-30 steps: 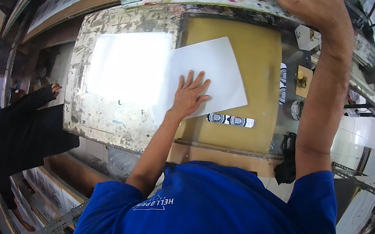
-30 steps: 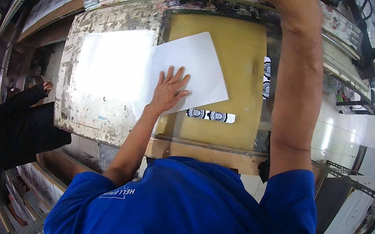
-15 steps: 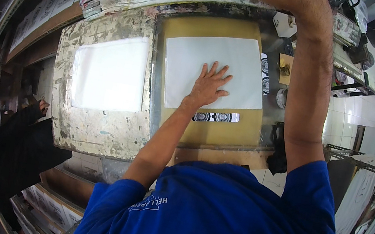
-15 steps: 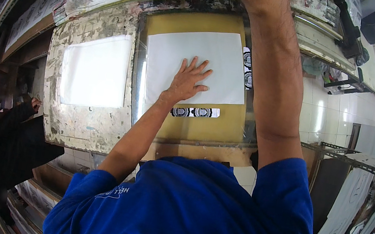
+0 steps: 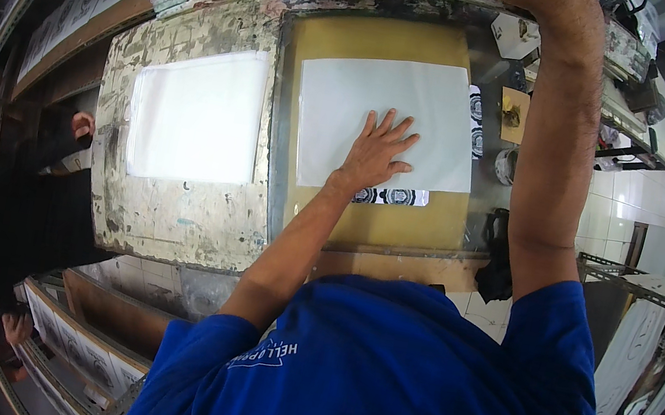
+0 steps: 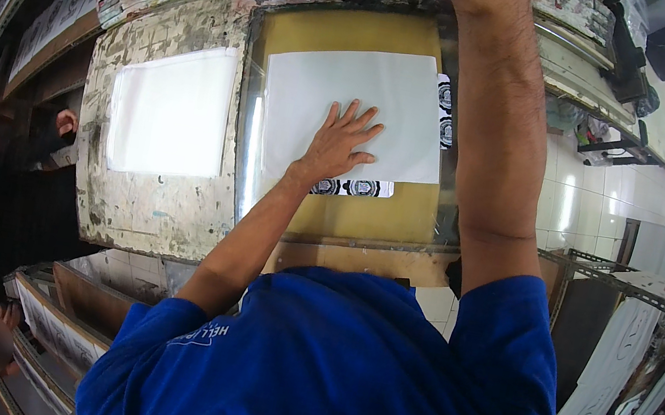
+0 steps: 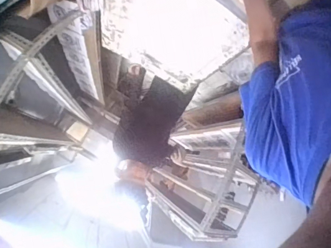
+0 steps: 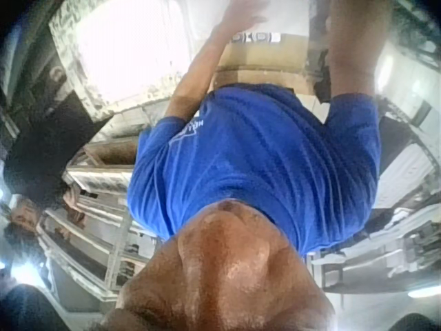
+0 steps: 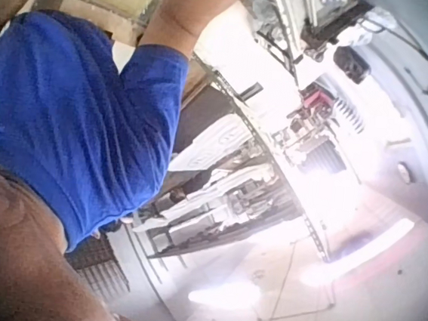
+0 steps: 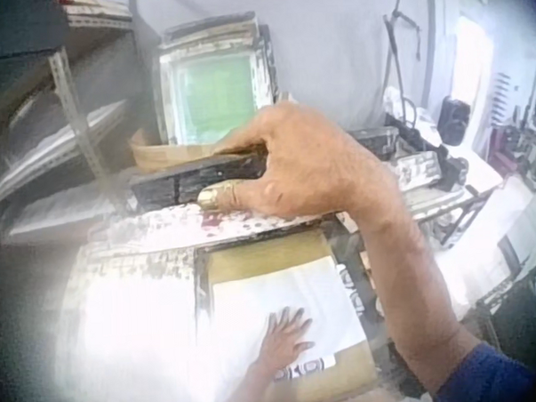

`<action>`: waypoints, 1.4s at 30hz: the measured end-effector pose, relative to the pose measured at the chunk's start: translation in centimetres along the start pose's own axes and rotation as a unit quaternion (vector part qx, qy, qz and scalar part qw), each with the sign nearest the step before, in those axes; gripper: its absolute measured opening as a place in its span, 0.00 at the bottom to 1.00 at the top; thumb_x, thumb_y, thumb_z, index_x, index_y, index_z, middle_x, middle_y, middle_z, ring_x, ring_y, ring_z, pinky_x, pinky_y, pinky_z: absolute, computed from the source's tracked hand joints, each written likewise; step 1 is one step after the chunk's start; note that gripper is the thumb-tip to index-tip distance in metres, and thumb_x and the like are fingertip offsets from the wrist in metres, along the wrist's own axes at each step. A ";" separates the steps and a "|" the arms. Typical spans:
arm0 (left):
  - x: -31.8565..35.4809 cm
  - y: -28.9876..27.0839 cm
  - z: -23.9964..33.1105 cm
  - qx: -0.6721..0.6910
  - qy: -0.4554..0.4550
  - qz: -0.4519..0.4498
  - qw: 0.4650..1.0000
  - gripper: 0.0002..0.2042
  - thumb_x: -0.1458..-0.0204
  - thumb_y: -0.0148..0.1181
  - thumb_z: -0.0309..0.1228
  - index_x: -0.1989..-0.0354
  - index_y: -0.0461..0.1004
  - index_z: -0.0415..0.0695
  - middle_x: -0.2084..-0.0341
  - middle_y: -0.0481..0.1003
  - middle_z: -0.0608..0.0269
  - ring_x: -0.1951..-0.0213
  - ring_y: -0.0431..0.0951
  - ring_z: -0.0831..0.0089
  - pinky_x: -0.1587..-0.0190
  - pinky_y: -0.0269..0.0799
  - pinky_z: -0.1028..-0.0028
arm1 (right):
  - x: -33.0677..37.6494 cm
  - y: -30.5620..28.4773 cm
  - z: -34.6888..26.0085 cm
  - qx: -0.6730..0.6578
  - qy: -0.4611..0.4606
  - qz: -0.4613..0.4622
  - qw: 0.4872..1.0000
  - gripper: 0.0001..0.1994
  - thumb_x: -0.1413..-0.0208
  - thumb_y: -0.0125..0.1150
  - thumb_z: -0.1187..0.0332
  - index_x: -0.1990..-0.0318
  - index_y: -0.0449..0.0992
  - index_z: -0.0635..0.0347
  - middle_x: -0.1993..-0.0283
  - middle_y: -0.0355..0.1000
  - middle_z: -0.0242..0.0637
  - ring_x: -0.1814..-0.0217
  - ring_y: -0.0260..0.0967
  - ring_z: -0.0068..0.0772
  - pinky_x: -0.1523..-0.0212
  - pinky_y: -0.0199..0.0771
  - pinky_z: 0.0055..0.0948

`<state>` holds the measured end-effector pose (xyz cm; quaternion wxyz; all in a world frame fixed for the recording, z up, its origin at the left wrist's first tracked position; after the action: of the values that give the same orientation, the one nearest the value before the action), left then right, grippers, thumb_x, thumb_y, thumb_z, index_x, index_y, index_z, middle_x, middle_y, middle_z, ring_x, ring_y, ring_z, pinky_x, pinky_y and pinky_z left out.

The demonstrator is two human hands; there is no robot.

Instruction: The person performs screen printing by placing white papers under the screen frame and using a squeegee to spread ink, while an assistant removes the finished sheets.

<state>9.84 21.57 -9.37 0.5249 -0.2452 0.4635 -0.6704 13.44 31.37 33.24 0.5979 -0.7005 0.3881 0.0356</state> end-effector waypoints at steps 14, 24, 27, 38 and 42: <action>3.9 -13.8 0.7 0.313 -0.091 0.368 0.871 0.46 0.55 0.78 0.45 0.29 0.62 0.39 0.42 0.76 0.55 0.39 0.72 0.57 0.33 0.61 0.58 | 3.4 2.4 0.2 0.016 -0.030 -0.011 0.999 0.25 0.49 0.70 0.48 0.52 0.85 0.59 0.70 0.82 0.41 0.71 0.77 0.37 0.64 0.78 0.33; 19.3 -11.3 -0.9 0.488 -0.294 0.420 0.706 0.59 0.74 0.89 0.34 0.29 0.58 0.32 0.48 0.75 0.56 0.47 0.77 0.63 0.41 0.74 0.65 | 18.2 12.3 -1.9 -0.090 0.093 -0.011 0.992 0.18 0.50 0.73 0.61 0.49 0.85 0.45 0.75 0.71 0.36 0.72 0.73 0.42 0.69 0.72 0.42; 22.7 -5.3 -3.4 0.395 -0.301 0.369 0.786 0.58 0.74 0.89 0.36 0.30 0.60 0.32 0.43 0.73 0.54 0.46 0.76 0.64 0.42 0.73 0.65 | 21.2 18.2 0.3 -0.203 0.147 -0.033 0.968 0.18 0.51 0.73 0.62 0.51 0.86 0.46 0.77 0.70 0.35 0.73 0.72 0.45 0.68 0.72 0.43; 22.5 -6.2 -2.1 0.064 -0.304 0.320 0.895 0.48 0.73 0.83 0.47 0.40 0.72 0.36 0.33 0.64 0.46 0.35 0.61 0.45 0.33 0.58 0.49 | 25.4 27.4 2.8 0.013 0.137 -0.163 0.977 0.40 0.65 0.68 0.74 0.35 0.73 0.43 0.57 0.68 0.36 0.49 0.64 0.41 0.46 0.56 0.48; 22.3 -6.4 -1.9 0.078 -0.331 0.297 0.892 0.48 0.72 0.83 0.47 0.39 0.72 0.35 0.33 0.62 0.43 0.34 0.60 0.44 0.33 0.57 0.49 | 21.3 29.0 7.7 0.048 0.112 -0.103 0.987 0.40 0.67 0.68 0.74 0.36 0.74 0.40 0.58 0.68 0.36 0.49 0.64 0.41 0.46 0.55 0.48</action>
<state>-2.11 1.60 -8.10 0.8400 -0.2624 0.2600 -0.3975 14.45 27.78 -3.42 0.5840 -0.7069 0.3794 -0.1232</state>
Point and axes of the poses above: each hand's wrist, its own x-axis away from the middle knuckle, its own y-axis out of the palm, z = x × y, the point moved 6 cm from there along -x, towards the middle knuckle
